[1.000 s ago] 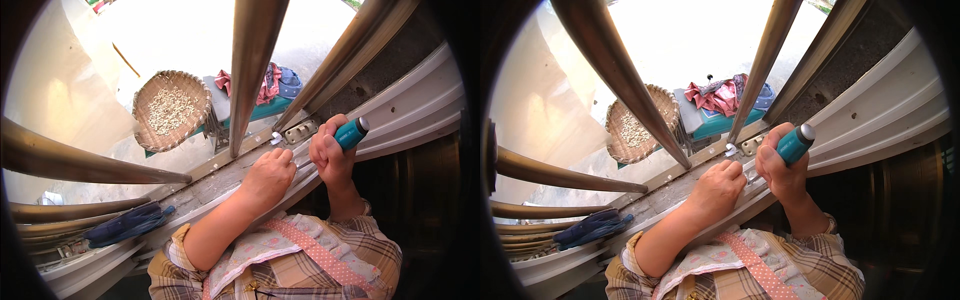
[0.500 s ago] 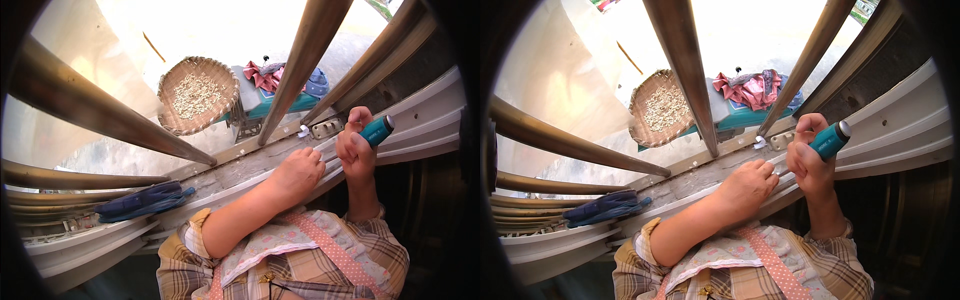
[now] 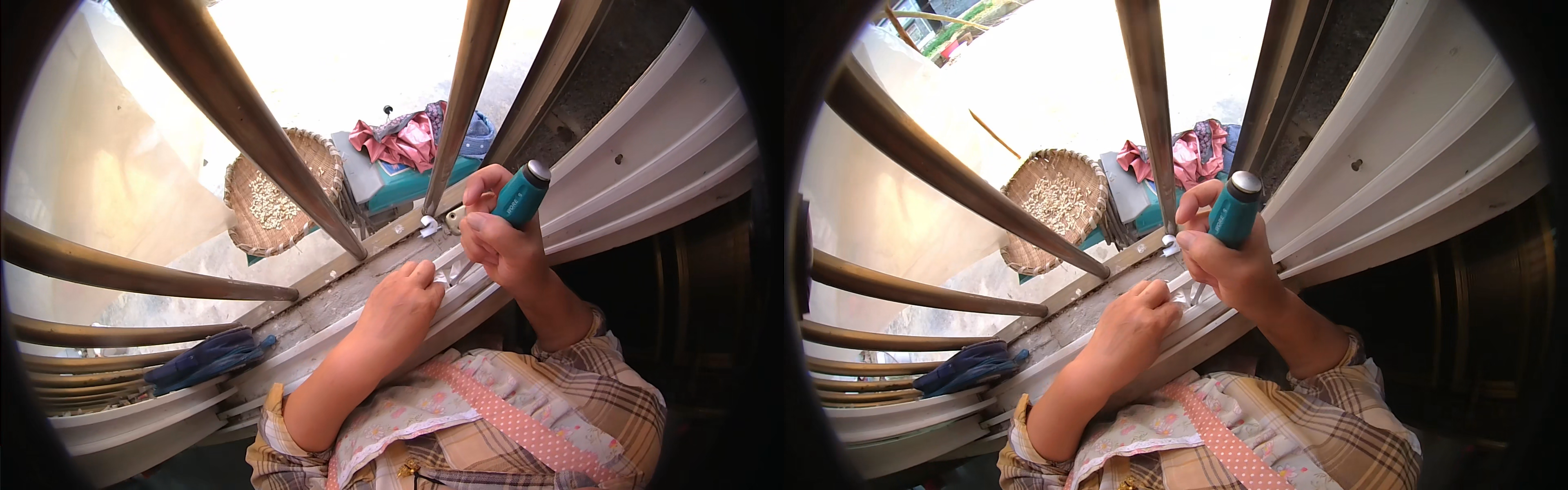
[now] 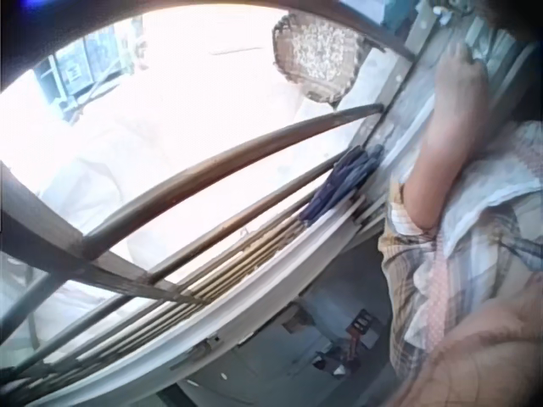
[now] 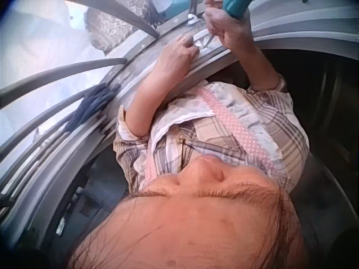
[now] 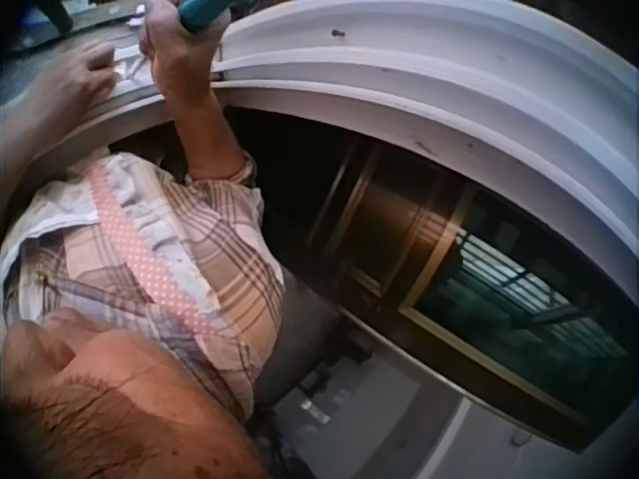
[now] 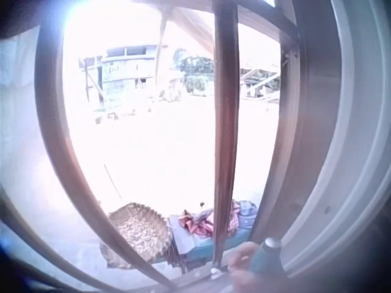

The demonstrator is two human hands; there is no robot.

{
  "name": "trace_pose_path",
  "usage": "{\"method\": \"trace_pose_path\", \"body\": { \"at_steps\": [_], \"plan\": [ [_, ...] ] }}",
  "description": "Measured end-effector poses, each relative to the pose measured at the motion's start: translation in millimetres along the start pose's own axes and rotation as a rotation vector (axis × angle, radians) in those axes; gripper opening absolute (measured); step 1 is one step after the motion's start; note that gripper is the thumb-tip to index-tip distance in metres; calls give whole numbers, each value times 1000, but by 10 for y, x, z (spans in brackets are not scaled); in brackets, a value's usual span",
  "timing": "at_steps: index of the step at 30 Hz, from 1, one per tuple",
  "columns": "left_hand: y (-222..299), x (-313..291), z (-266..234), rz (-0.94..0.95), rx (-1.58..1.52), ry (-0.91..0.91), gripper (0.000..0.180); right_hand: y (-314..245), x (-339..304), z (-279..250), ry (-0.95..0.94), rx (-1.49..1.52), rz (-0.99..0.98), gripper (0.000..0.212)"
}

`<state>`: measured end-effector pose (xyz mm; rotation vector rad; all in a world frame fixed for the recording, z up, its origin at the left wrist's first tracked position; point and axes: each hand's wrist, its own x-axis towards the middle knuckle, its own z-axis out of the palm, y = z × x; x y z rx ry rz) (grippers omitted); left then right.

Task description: The person uses a screwdriver to adjust screws on a window frame and sash. They repeatedly insert the screwdriver into screw slots, turn it, and wipe the area with a tissue. The person also opens and closes the window during the process.

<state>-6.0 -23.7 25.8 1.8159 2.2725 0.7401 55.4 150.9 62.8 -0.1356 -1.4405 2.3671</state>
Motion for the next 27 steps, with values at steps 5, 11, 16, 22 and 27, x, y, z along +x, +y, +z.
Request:
{"method": "trace_pose_path", "body": {
  "at_steps": [5, 11, 16, 22, 27],
  "plan": [
    [28, -74, 0, -51, 5, 23, 8, -19, 59, 63, 37, 23, 62, 17],
    [104, -173, -43, -125, 29, 28, 9, 63, 98, 62, -26, 68, 98, 17],
    [141, -283, -29, -181, 70, 30, 5, 123, 91, 49, -96, 140, 140, 21],
    [144, -419, -101, -233, 69, 15, 6, 199, 75, 89, -185, 242, 192, 23],
    [149, -526, -153, -280, 22, 35, 12, 277, 83, 111, -247, 291, 235, 21]
  ]
}}
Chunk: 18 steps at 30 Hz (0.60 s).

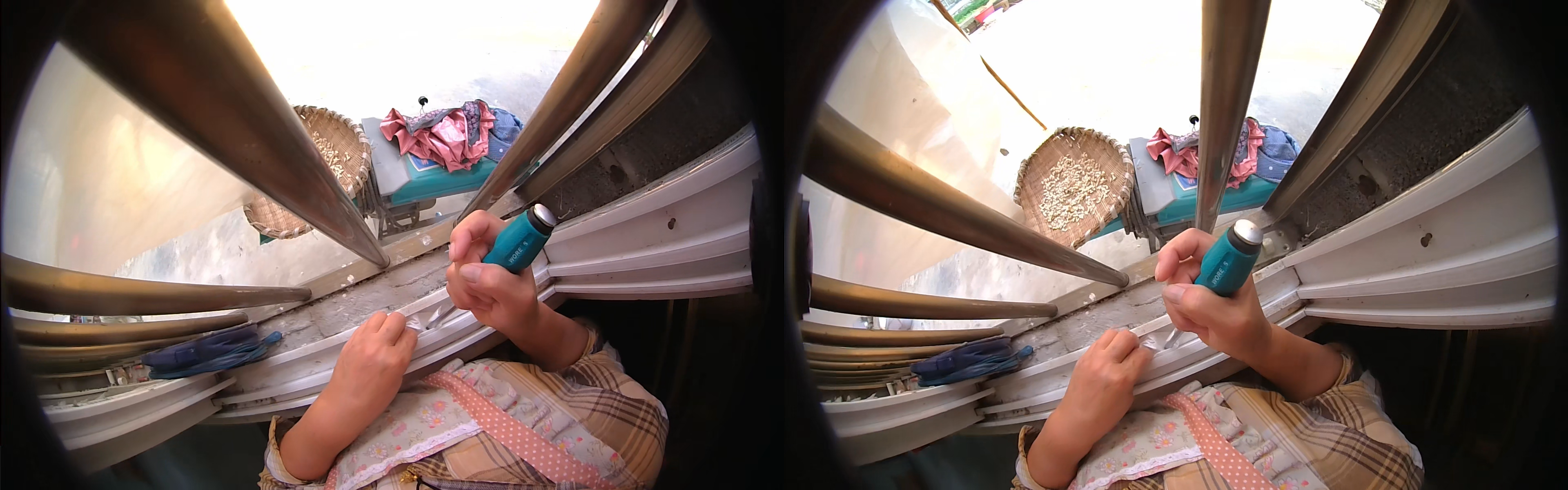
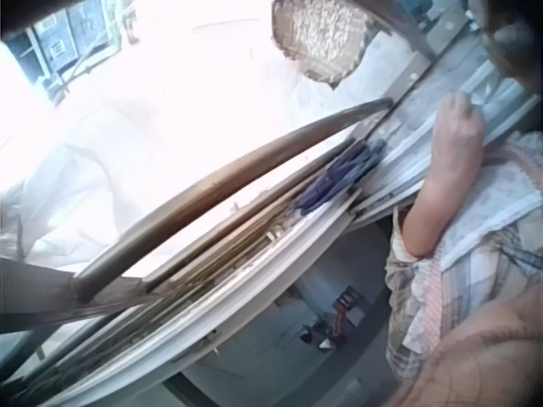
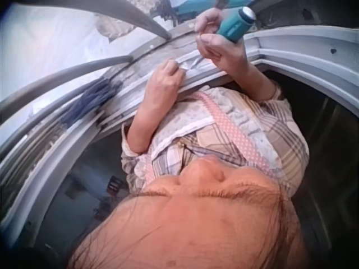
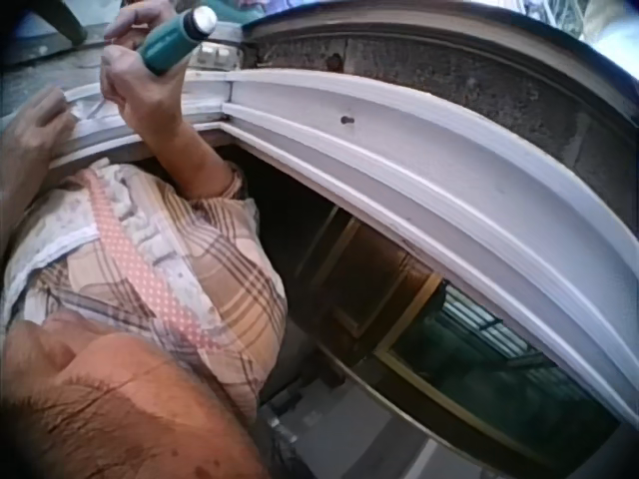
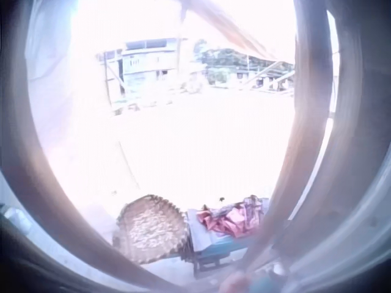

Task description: The person uses a screwdriver to adjust screws on a window frame and sash. They repeatedly insert the screwdriver into screw slots, turn it, and wipe the area with a tissue. The person also opens and closes the window during the process.

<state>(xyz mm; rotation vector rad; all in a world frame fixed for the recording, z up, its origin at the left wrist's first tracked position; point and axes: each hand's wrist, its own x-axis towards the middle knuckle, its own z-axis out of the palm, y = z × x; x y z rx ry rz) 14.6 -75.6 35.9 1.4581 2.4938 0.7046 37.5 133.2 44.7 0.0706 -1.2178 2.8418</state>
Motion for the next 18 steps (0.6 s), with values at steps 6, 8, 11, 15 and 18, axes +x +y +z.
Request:
{"method": "trace_pose_path", "body": {
  "at_steps": [6, 8, 11, 15, 18],
  "plan": [
    [-45, -70, -40, -65, -58, 7, 17, 74, 68, -58, -51, 69, 25, 19],
    [-51, -111, -64, -76, -57, 17, 17, 105, 23, 11, -78, 64, 57, 20],
    [-58, -180, -83, -98, -41, 25, 17, 137, 76, 64, -103, 4, 76, 19],
    [-93, -271, -153, -116, -57, 28, 19, 207, 82, 93, -60, 84, 98, 17],
    [-130, -290, -151, -93, -40, 2, 19, 229, 76, 159, -92, 36, 66, 17]
  ]
}}
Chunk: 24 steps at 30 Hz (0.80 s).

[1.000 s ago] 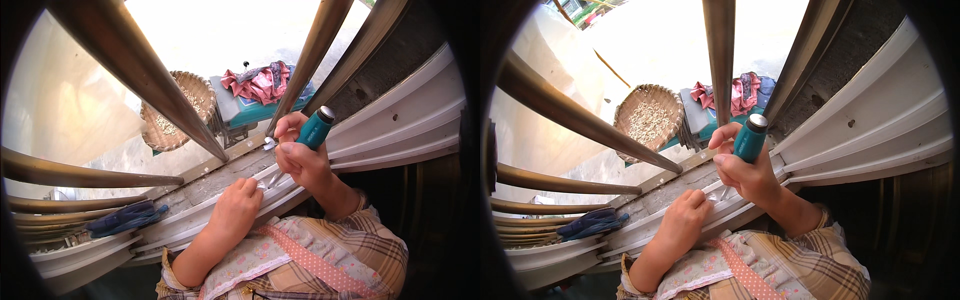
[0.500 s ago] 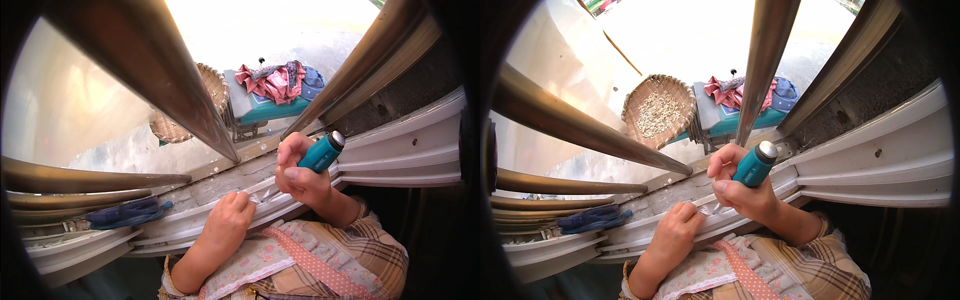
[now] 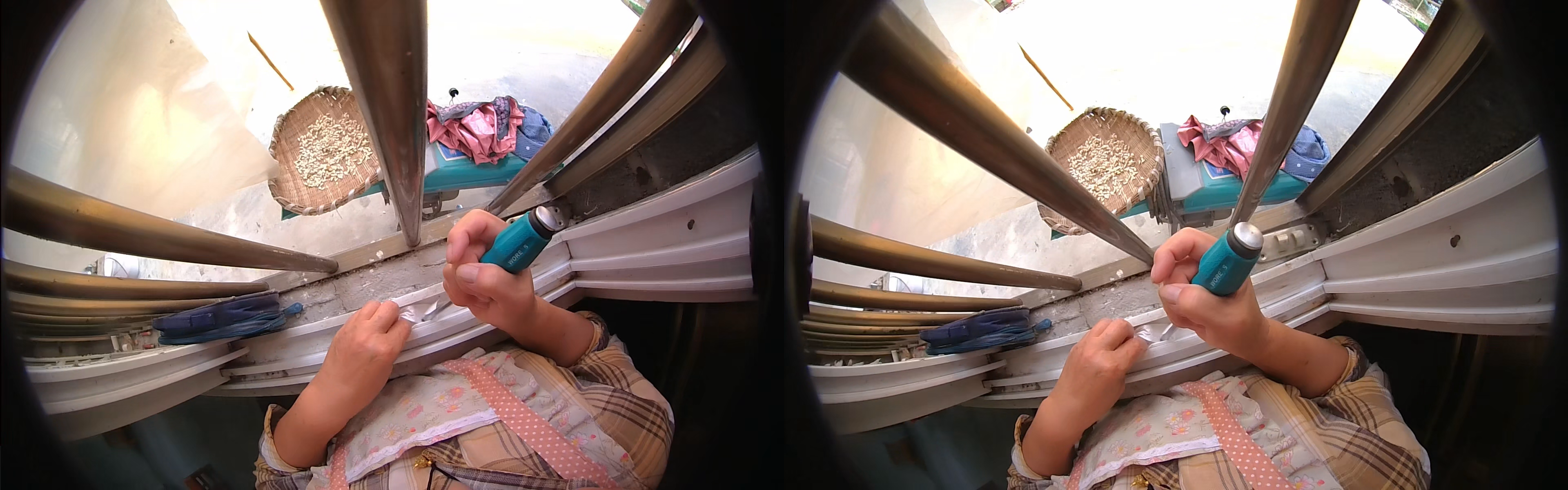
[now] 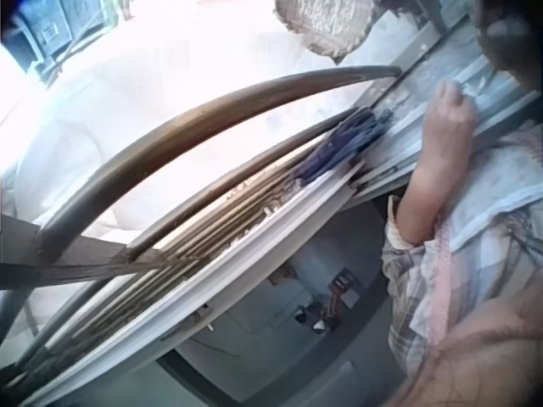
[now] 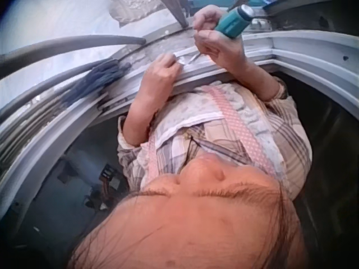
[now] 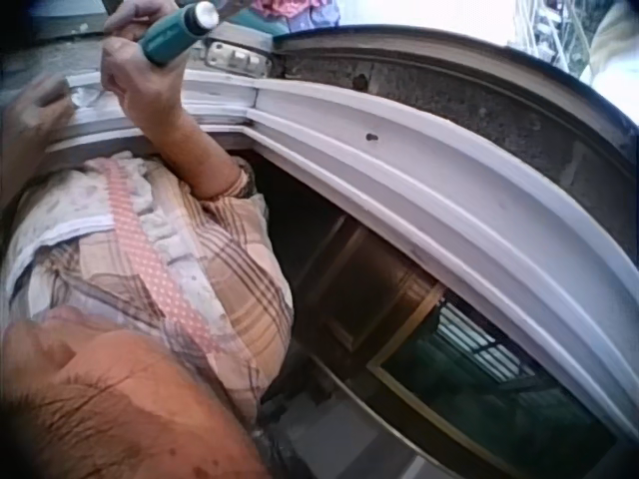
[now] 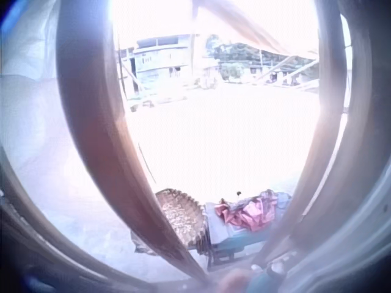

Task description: The person uses a screwdriver to adjust screws on a window frame and sash. They repeatedly insert the screwdriver into screw slots, turn it, and wipe the area with a tissue. The person also opens and closes the window during the process.

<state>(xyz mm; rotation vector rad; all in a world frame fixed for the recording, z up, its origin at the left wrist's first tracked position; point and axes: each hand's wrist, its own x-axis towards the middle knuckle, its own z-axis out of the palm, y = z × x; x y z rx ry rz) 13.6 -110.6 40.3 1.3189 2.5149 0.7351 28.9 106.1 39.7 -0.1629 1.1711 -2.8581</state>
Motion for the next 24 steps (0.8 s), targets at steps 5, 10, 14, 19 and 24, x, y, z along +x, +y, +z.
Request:
{"method": "trace_pose_path", "body": {
  "at_steps": [5, 10, 14, 19, 24],
  "plan": [
    [-103, -123, -146, -15, 30, -55, 17, 131, 35, 128, -24, -6, -5, 17],
    [-186, -342, -326, -105, 83, -76, 15, 233, 80, 206, -33, 67, 39, 19],
    [-243, -437, -308, -120, 64, -33, 14, 285, 96, 288, -38, 11, 48, 18],
    [-260, -543, -327, -179, 53, 96, 20, 392, 96, 345, -59, 76, 66, 17],
    [-203, -593, -307, -300, 43, 249, 25, 618, 60, 412, -110, -99, 51, 12]
  ]
}}
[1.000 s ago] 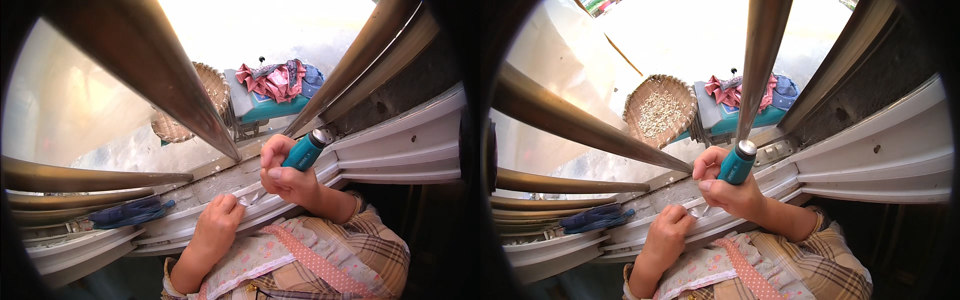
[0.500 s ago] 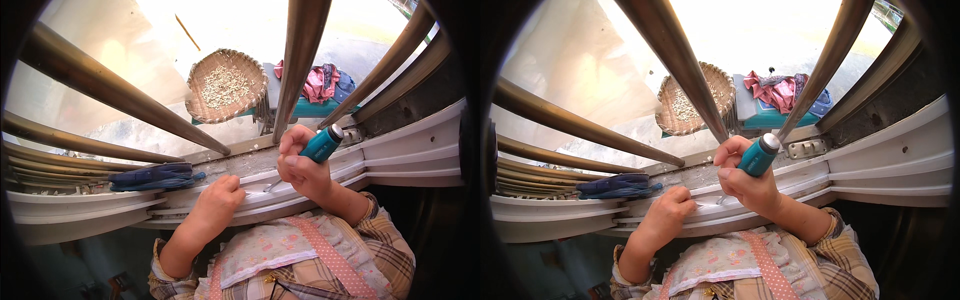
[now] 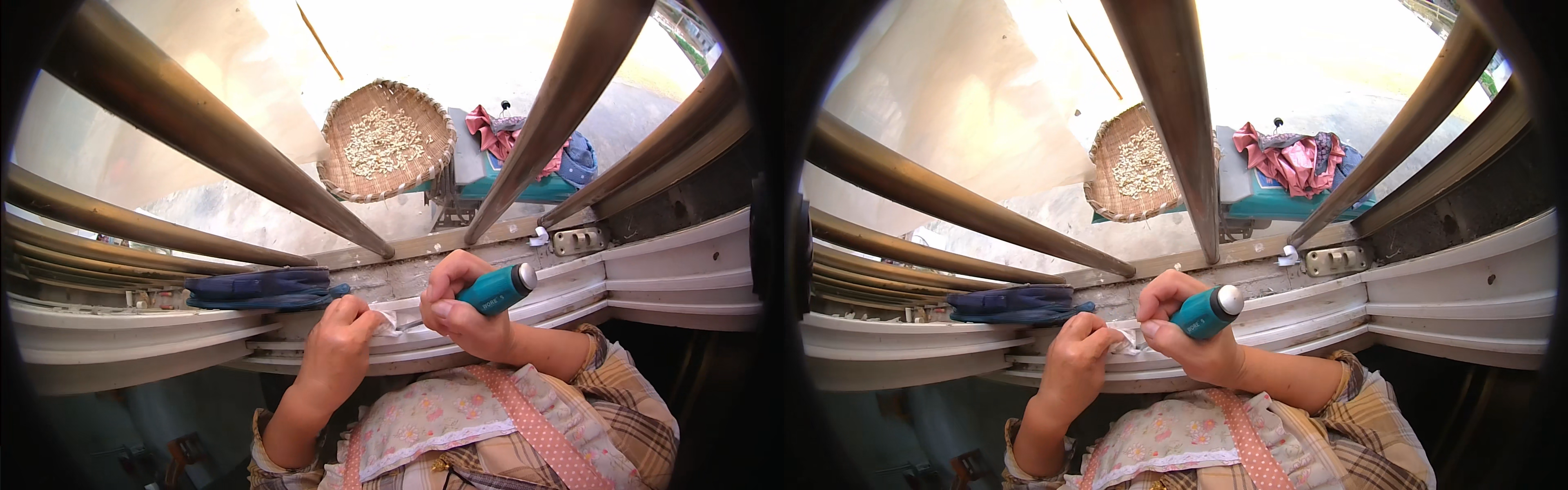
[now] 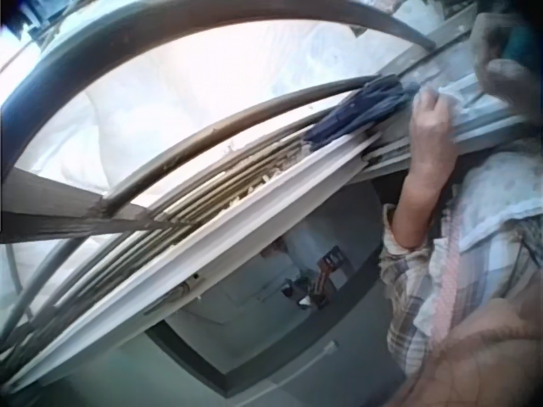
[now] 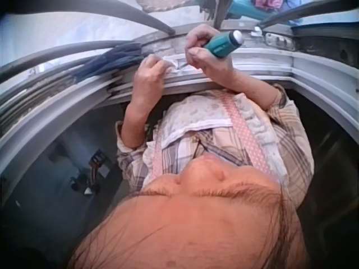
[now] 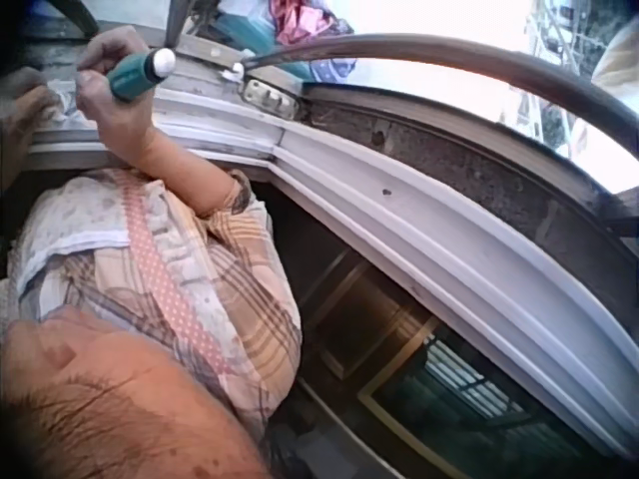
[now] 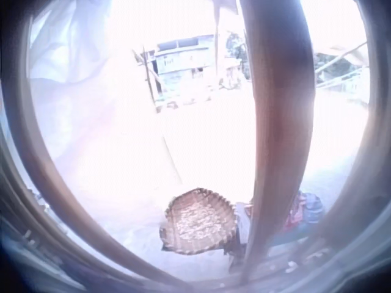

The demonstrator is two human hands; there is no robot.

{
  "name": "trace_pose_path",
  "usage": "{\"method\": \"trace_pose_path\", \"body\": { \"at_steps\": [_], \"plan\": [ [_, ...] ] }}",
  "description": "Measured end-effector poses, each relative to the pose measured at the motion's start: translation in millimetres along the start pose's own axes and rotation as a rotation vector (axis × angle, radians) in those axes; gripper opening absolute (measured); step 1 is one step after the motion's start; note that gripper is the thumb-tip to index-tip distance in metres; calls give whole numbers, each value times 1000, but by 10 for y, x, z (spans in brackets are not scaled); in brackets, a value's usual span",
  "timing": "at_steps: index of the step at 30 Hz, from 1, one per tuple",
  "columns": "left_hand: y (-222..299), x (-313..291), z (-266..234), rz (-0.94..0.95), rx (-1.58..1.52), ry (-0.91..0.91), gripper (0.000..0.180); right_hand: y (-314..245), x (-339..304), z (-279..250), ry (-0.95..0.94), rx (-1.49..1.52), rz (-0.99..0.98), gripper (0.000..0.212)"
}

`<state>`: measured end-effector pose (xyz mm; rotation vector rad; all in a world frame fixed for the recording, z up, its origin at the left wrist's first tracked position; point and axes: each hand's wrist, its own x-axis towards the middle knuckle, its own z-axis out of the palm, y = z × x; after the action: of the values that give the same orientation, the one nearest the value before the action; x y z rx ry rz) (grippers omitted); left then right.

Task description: The person uses a screwdriver to adjust screws on a window frame and sash. They repeatedly insert the screwdriver into screw slots, turn it, and wipe the area with a tissue. The person also opens and closes the window during the process.

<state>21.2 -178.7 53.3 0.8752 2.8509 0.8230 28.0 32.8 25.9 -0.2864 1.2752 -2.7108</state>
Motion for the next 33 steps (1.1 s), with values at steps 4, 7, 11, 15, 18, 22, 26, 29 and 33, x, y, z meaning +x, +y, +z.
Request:
{"method": "trace_pose_path", "body": {
  "at_steps": [4, 7, 11, 15, 18, 22, 26, 29, 33],
  "plan": [
    [43, -59, 85, -33, -132, 62, 18, -15, -3, -35, 5, 115, 50, 11],
    [81, -62, 102, -60, -204, 82, 22, -41, 15, -83, 33, 74, 54, 11],
    [153, -88, 193, -37, -230, 107, 27, -154, -14, -202, -41, -93, 124, 13],
    [130, -114, 272, -52, -221, 130, 28, -339, 54, -258, -189, -432, 159, 18],
    [123, -138, 314, -83, -234, 177, 28, -496, 197, -376, -363, -723, 93, 21],
    [155, -126, 232, -129, -90, 187, 26, -643, 208, -422, -366, -772, 325, 28],
    [65, -153, 268, -110, -118, 160, 20, -598, 207, -436, -342, -716, 315, 32],
    [45, -126, 287, -97, -126, 197, 17, -623, 214, -420, -353, -707, 264, 30],
    [56, -45, 181, -64, -123, 246, 20, -692, 180, -395, -297, -556, 231, 24]
  ]
}}
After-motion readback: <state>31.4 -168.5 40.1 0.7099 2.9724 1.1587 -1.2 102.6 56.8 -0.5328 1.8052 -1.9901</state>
